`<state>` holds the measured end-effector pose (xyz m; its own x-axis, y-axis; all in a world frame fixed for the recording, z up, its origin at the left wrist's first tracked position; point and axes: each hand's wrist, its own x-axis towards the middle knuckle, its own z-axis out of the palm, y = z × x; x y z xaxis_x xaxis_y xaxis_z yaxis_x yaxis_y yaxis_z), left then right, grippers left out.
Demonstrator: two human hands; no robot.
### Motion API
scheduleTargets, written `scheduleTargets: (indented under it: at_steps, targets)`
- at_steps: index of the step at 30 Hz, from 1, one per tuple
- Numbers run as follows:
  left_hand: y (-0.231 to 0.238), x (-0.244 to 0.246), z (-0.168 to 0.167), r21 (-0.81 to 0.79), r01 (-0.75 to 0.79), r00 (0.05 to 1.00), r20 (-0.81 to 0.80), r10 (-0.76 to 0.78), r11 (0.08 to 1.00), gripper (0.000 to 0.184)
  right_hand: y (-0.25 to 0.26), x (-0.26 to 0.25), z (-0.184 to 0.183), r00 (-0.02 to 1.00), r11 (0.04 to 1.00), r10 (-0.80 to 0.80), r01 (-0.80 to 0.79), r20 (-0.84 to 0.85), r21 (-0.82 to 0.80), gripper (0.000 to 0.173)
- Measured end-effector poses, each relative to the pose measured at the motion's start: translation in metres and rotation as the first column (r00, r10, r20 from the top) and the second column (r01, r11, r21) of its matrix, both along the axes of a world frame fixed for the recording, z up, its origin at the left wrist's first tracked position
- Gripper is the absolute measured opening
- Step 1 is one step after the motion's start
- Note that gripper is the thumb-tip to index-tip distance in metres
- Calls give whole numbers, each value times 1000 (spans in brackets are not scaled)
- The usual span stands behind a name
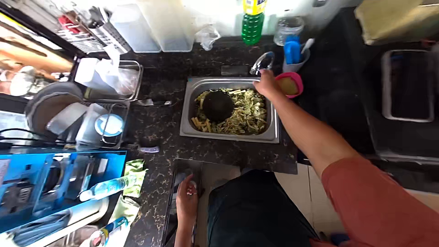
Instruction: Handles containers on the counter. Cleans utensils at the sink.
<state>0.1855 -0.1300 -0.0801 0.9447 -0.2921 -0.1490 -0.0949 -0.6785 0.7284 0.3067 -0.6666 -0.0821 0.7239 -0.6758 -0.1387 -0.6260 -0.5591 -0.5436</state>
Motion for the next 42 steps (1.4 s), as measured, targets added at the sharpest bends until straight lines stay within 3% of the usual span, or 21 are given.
scheduleTargets:
  at_steps: [5,7,10,13,16,18,21,23,25,28,35,39,42]
  targets:
    - [-45,22,28,-144,-45,998,35,50,989,50,-32,51,-15,977,997,-56,43,-203,-69,57]
    - [-61,33,33,-212,-52,998,-48,43,976,52,-35,53,-11,964,994,-88,69,-249,-85,53]
    - [-88,66,35,-264,-47,983,-184,-3,963,55,-43,55,-16,973,990,0,-33,-231,-140,44]
    - [-124,115,26,-249,40,971,-219,-96,968,50,-51,71,-18,946,973,17,-91,-324,-213,46]
    - [-145,165,32,-94,12,985,-170,-28,996,45,-50,75,-17,917,967,-25,-79,-398,-243,52]
    - [-129,203,38,105,-194,971,-122,206,975,50,-49,77,-14,918,965,-31,-74,-394,-250,57]
    - [-59,258,12,404,-534,823,47,566,743,66,-55,80,-16,928,969,-36,-58,-370,-241,63]
    - [-14,279,-13,603,-555,749,61,660,573,79,-56,80,-18,927,973,-34,-55,-373,-226,62]
    - [10,294,-31,698,-493,716,-14,698,520,83,-57,84,-15,927,978,-35,-45,-374,-204,59]
    - [13,293,-49,687,-503,677,-65,734,525,73,-57,87,-14,923,982,-45,-29,-382,-186,57]
    - [-57,258,-43,491,-486,795,-97,599,723,60,-63,84,-22,931,982,-35,-35,-364,-184,60]
    - [-54,307,-59,482,-476,808,-91,583,735,59,-61,83,-21,933,981,-17,-54,-360,-186,56]
    - [-45,348,-58,521,-512,796,-11,605,683,61,-63,77,-21,939,984,0,-61,-344,-168,53]
